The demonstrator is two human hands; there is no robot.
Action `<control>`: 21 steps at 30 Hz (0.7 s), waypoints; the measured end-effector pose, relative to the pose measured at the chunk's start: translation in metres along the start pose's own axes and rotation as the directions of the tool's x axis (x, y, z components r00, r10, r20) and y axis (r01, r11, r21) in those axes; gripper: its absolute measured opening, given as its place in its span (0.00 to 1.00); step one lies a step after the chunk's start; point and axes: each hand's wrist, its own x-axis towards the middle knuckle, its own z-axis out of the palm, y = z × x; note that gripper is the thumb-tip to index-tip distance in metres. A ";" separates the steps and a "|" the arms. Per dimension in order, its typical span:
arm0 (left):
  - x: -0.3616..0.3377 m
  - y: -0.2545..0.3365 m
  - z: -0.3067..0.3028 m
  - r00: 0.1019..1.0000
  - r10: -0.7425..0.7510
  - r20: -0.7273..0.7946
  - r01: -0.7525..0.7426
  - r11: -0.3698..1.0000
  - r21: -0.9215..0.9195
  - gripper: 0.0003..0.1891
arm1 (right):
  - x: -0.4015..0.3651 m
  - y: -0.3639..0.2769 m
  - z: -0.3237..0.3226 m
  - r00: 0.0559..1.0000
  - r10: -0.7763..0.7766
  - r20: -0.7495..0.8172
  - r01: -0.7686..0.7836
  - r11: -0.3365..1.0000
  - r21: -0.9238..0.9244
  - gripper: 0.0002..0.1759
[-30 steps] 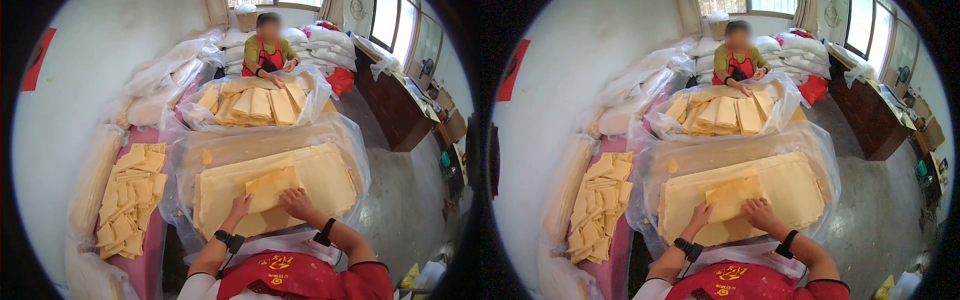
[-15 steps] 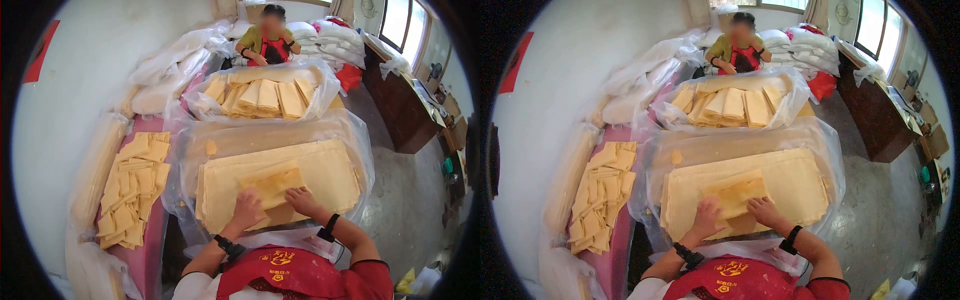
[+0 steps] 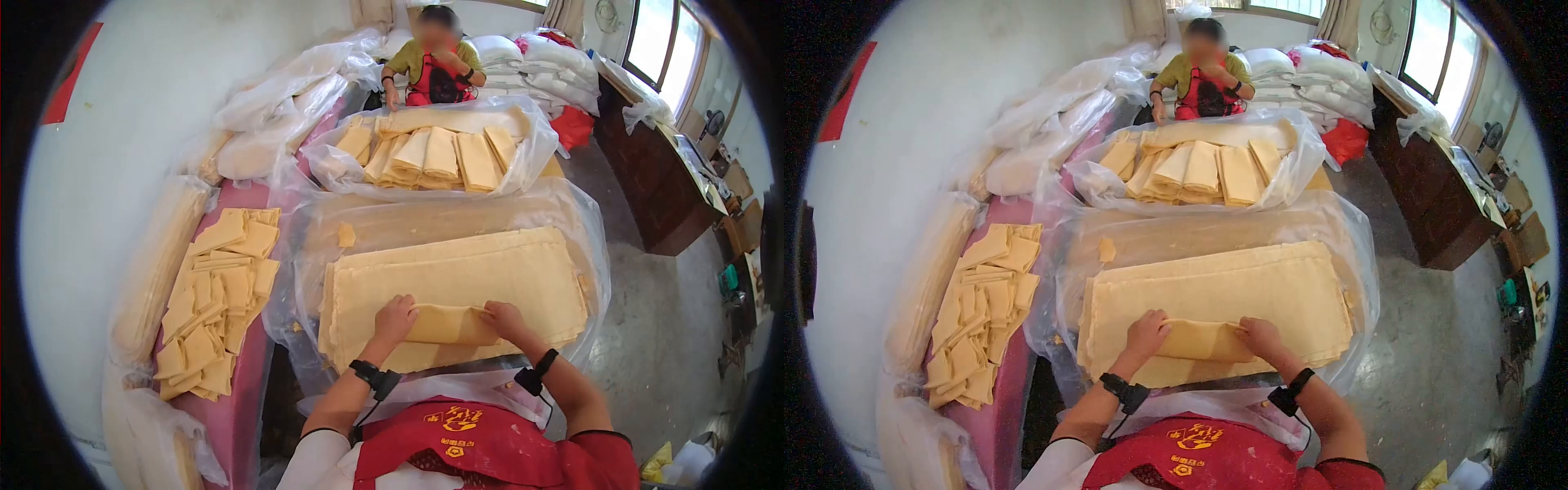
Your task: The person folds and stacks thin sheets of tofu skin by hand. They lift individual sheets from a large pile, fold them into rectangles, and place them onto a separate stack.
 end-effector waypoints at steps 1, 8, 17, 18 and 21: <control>0.002 0.009 0.002 0.985 0.013 -0.169 0.006 0.994 0.111 0.15 | 0.000 -0.002 0.002 0.999 0.027 -0.030 -0.028 0.998 -0.056 0.14; -0.019 0.056 0.045 0.832 0.547 -0.093 -0.487 0.801 0.348 0.27 | -0.005 -0.018 0.011 0.989 0.122 -0.080 -0.130 0.986 -0.105 0.11; -0.016 0.012 0.052 0.916 0.399 -0.030 -0.378 0.887 0.264 0.33 | -0.028 -0.052 0.039 0.953 -0.282 -0.114 0.224 0.903 -0.367 0.43; -0.017 0.007 0.052 0.914 0.400 -0.071 -0.364 0.883 0.297 0.33 | -0.030 -0.047 0.038 0.944 -0.313 -0.103 0.256 0.894 -0.367 0.43; -0.008 0.006 0.039 0.885 0.424 -0.193 -0.352 0.880 0.319 0.28 | -0.031 -0.039 0.035 0.941 -0.330 -0.082 0.264 0.861 -0.434 0.49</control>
